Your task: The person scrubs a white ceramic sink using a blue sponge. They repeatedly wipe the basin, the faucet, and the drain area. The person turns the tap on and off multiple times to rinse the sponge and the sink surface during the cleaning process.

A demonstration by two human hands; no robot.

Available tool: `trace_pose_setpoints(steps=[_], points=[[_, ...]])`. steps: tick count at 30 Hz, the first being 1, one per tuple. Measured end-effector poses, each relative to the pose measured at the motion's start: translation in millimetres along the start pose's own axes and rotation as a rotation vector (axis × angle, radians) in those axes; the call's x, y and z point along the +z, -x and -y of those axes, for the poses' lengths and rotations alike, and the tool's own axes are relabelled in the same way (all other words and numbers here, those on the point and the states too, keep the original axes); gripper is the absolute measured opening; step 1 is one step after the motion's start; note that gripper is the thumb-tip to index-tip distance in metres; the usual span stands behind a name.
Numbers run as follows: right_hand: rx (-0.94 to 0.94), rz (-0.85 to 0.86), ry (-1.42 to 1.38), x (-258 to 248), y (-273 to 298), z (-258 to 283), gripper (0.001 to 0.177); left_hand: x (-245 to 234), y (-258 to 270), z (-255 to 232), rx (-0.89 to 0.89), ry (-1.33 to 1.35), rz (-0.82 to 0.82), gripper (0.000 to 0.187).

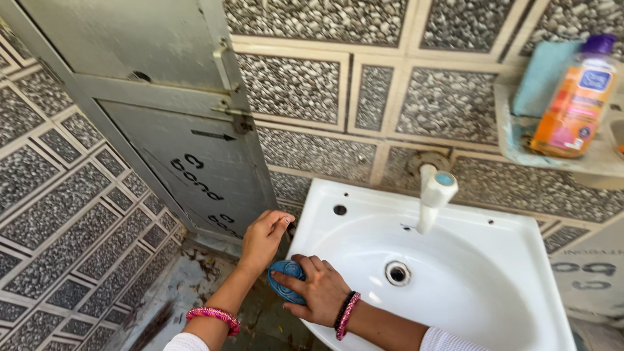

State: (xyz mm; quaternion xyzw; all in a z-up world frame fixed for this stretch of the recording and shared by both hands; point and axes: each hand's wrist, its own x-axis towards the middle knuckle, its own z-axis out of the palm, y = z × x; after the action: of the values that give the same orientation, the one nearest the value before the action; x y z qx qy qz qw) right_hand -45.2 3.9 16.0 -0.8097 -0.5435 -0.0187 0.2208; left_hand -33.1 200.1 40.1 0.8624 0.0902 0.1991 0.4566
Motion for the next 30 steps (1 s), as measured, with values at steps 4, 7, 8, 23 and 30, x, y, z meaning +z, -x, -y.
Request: trace_pose_setpoints(steps=[4, 7, 8, 23, 30], points=[[0.059, -0.099, 0.124, 11, -28, -9, 0.069, -15, -15, 10, 0.069, -0.051, -0.021, 0.017], [0.192, -0.079, 0.183, 9, -40, -28, 0.069, -25, -22, 15, 0.076, -0.067, 0.002, 0.017], [0.247, -0.068, 0.202, 5, -43, -36, 0.068, -27, -24, 15, 0.086, -0.054, 0.003, 0.018], [0.478, -0.136, 0.411, -5, -92, -111, 0.061, -32, -19, 20, 0.071, -0.097, 0.099, 0.019], [0.284, -0.08, 0.271, 1, -50, -68, 0.066, -23, -13, 19, 0.076, -0.092, 0.134, 0.019]])
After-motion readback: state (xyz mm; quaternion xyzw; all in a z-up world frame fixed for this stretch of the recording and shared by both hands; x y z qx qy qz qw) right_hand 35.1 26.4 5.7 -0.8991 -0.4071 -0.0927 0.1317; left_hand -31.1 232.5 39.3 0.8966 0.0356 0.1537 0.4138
